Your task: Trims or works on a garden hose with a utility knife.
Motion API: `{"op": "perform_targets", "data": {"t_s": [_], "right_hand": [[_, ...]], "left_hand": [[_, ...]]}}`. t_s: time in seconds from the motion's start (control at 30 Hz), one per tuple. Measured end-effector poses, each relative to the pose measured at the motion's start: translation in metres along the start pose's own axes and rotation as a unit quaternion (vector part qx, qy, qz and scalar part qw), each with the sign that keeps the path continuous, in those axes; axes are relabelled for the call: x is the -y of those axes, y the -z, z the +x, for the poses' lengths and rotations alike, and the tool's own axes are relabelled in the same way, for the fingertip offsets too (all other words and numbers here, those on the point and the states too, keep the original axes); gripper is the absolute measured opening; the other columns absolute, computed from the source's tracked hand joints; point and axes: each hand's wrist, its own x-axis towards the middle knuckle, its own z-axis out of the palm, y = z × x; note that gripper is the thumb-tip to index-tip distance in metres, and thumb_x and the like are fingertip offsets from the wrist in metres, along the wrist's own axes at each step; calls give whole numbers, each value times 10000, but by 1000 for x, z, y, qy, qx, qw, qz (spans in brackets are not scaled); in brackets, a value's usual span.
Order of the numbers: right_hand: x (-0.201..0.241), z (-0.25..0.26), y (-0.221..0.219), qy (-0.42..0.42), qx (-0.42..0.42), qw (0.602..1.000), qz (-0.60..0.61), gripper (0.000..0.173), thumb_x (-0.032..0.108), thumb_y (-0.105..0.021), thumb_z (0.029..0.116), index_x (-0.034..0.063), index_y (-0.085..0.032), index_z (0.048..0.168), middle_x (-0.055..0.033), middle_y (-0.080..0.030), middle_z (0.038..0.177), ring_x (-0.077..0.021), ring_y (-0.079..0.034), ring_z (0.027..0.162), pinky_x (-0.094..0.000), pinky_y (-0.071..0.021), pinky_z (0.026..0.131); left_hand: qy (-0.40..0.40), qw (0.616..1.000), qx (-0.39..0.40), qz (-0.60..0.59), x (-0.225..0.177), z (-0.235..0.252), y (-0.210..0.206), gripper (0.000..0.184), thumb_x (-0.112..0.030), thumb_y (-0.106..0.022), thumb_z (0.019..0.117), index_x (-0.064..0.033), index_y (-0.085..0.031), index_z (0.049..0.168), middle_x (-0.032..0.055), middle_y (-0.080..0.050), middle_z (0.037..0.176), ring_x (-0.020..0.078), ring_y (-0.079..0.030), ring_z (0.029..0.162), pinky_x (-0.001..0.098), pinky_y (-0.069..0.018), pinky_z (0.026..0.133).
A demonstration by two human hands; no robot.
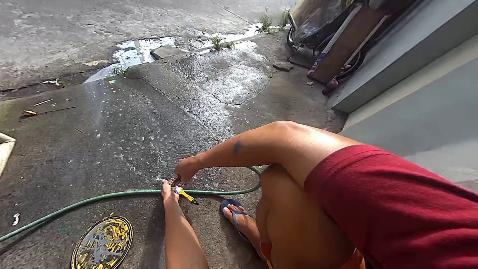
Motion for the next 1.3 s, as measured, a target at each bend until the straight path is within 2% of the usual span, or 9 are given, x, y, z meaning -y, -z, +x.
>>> {"op": "perform_targets", "data": {"t_s": [0.3,0.5,0.63,0.77,0.83,0.93,1.0,1.13,1.3], "right_hand": [[3,-3,5,-22,-4,1000,6,390,350,-624,1027,-23,-694,1116,-218,-682,1080,-367,-669,1027,-561,-528,831],[1,1,0,-9,0,1000,-12,348,308,-652,1007,-24,-703,1098,-201,-688,1020,-339,-677,929,-541,-535,767],[4,-1,5,-24,-1,999,-22,317,251,-647,1002,-43,-681,1116,-219,-677,1086,-364,-668,1019,-554,-534,823],[3,-1,3,-20,2,1000,-18,405,355,-628,1024,-37,-692,1104,-213,-681,1057,-350,-673,978,-541,-534,797],[4,-2,3,-22,4,999,-26,383,327,-630,1022,-44,-689,1100,-219,-677,1064,-354,-669,992,-544,-531,807],[5,-3,4,-31,4,999,-13,322,249,-649,1005,-48,-677,1125,-223,-672,1093,-363,-666,1014,-549,-534,806],[3,-1,4,-31,2,1000,-5,343,278,-649,1008,-41,-674,1133,-212,-674,1070,-346,-673,964,-532,-539,768],[1,-1,3,-16,-11,1000,-16,341,274,-640,1015,-49,-675,1117,-223,-672,1091,-364,-663,1027,-554,-526,834],[0,-2,4,-15,-6,1000,-5,318,263,-651,1002,-40,-689,1089,-213,-677,1054,-347,-673,960,-540,-536,773]], "left_hand": [[12,1000,7,-1,0,-1,-1,460,-364,-292,1120,-15,-584,1186,124,-610,863,213,-599,656,361,-528,573],[-1,1000,-4,17,-1,-9,-2,497,-406,-290,1127,-17,-586,1216,124,-617,938,204,-588,678,359,-518,596],[6,1000,2,15,-4,-9,-1,444,-376,-322,1122,-30,-587,1204,108,-608,884,195,-599,670,345,-530,592],[-5,1000,0,23,-2,-7,0,470,-384,-293,1131,-18,-576,1212,114,-607,927,195,-593,685,347,-527,605],[-4,1000,-4,26,-2,-8,1,493,-399,-279,1133,-20,-578,1234,113,-605,942,190,-592,691,341,-526,613],[-8,1000,-11,18,-4,-9,0,432,-368,-328,1124,-26,-584,1189,112,-618,913,193,-602,672,345,-534,597],[-11,1000,-12,23,-5,-11,0,448,-386,-321,1128,-28,-578,1209,110,-611,925,189,-595,681,344,-528,605],[-18,999,-19,26,-4,-10,1,430,-363,-327,1130,-21,-577,1203,105,-605,906,181,-602,676,341,-539,605],[-33,999,-21,34,-4,-9,2,423,-364,-335,1128,-26,-590,1135,94,-607,889,178,-588,669,345,-527,604]]}}
